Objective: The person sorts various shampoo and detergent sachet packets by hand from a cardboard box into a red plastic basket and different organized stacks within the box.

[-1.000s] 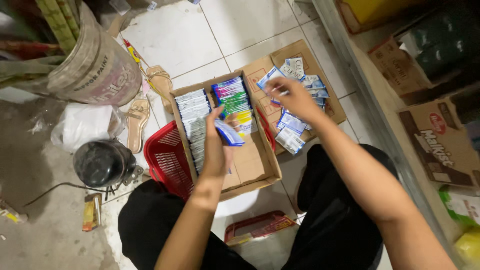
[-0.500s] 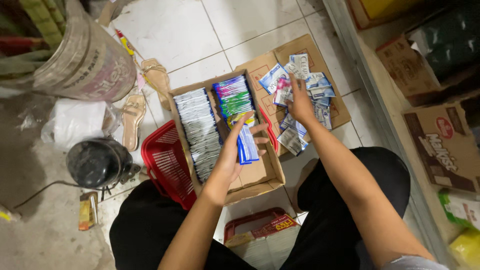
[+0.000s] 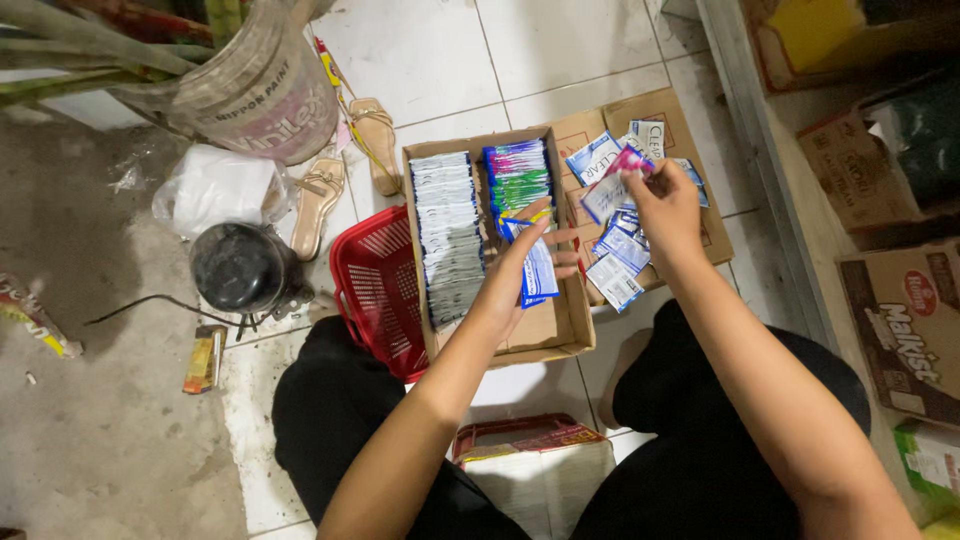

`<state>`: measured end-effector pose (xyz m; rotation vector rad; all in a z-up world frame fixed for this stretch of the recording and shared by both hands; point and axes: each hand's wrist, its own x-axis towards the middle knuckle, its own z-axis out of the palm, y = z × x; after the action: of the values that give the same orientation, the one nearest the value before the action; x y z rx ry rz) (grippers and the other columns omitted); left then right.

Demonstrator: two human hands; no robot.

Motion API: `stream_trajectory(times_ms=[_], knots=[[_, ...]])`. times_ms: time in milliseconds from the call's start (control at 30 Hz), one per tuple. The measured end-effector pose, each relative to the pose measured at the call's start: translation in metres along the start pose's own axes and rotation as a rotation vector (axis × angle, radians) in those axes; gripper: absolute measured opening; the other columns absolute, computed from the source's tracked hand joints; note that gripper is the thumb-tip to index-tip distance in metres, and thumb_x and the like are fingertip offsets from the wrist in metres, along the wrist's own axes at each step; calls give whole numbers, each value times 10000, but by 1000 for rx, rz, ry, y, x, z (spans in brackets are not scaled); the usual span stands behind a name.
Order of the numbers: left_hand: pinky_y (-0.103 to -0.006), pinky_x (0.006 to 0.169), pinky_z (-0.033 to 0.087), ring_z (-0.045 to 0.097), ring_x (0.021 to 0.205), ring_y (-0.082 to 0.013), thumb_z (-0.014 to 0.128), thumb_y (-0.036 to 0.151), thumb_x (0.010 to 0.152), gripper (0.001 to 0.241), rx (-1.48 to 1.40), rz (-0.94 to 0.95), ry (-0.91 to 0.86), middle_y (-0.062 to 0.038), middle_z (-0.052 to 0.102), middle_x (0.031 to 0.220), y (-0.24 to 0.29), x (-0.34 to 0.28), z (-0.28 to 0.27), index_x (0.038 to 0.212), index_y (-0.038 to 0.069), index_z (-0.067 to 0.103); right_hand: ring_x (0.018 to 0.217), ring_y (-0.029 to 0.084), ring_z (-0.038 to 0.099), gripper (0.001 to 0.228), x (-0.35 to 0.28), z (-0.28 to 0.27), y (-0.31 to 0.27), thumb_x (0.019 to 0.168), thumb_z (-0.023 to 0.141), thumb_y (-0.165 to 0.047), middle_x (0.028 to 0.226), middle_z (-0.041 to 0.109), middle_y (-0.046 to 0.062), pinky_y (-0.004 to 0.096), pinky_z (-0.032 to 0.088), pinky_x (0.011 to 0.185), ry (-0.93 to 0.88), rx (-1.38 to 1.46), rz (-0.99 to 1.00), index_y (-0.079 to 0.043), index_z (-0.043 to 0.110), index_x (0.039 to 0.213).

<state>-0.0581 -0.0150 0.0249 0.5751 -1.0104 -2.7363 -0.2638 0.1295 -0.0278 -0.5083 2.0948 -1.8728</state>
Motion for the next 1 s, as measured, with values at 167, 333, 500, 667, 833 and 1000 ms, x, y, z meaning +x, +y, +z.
stream_trajectory(times_ms=[167,333,500,667,833,1000], knots=[[-392,957,584,693,1106,-243,607,473,979,696,-53,49,155,-199,661,1286,-27,-10,1,1541,119,400,830,49,648,109,-74,1,-86,948,707,-66,964,701,-48,242,525,680,-117,32,202,-89,632,1025],[-413,939,568,662,1089,-251,635,487,952,689,22,15,186,-165,616,1308,-41,-19,4,1502,118,446,752,101,657,139,-118,7,-106,937,704,-41,967,677,20,272,518,578,-243,1,183,-54,625,1051],[-276,1057,490,605,1276,-100,655,516,1029,651,150,235,88,-51,616,1424,-40,-24,-2,1505,84,547,734,159,692,157,-121,28,-92,903,699,-43,995,687,86,281,588,594,-363,46,202,-38,628,1043],[-275,799,571,676,1012,-113,651,480,1005,600,35,67,111,-48,669,1230,-40,-21,-15,1477,122,553,911,179,705,159,-116,48,-91,976,673,-141,1100,623,60,298,609,788,-374,286,366,-33,633,1087],[-311,709,615,698,878,-151,702,359,988,580,-43,30,95,-59,654,1149,-20,-22,-12,1475,93,535,1053,200,655,423,-109,63,-121,950,722,-196,1218,614,106,344,560,905,-473,13,154,-24,599,1316],[-314,571,554,689,802,-156,716,239,867,637,101,32,99,-16,682,1110,12,-27,-4,1445,277,452,1457,332,370,1104,-96,60,-149,717,898,-214,1579,348,202,451,382,1140,-686,-354,-269,-78,265,1612]])
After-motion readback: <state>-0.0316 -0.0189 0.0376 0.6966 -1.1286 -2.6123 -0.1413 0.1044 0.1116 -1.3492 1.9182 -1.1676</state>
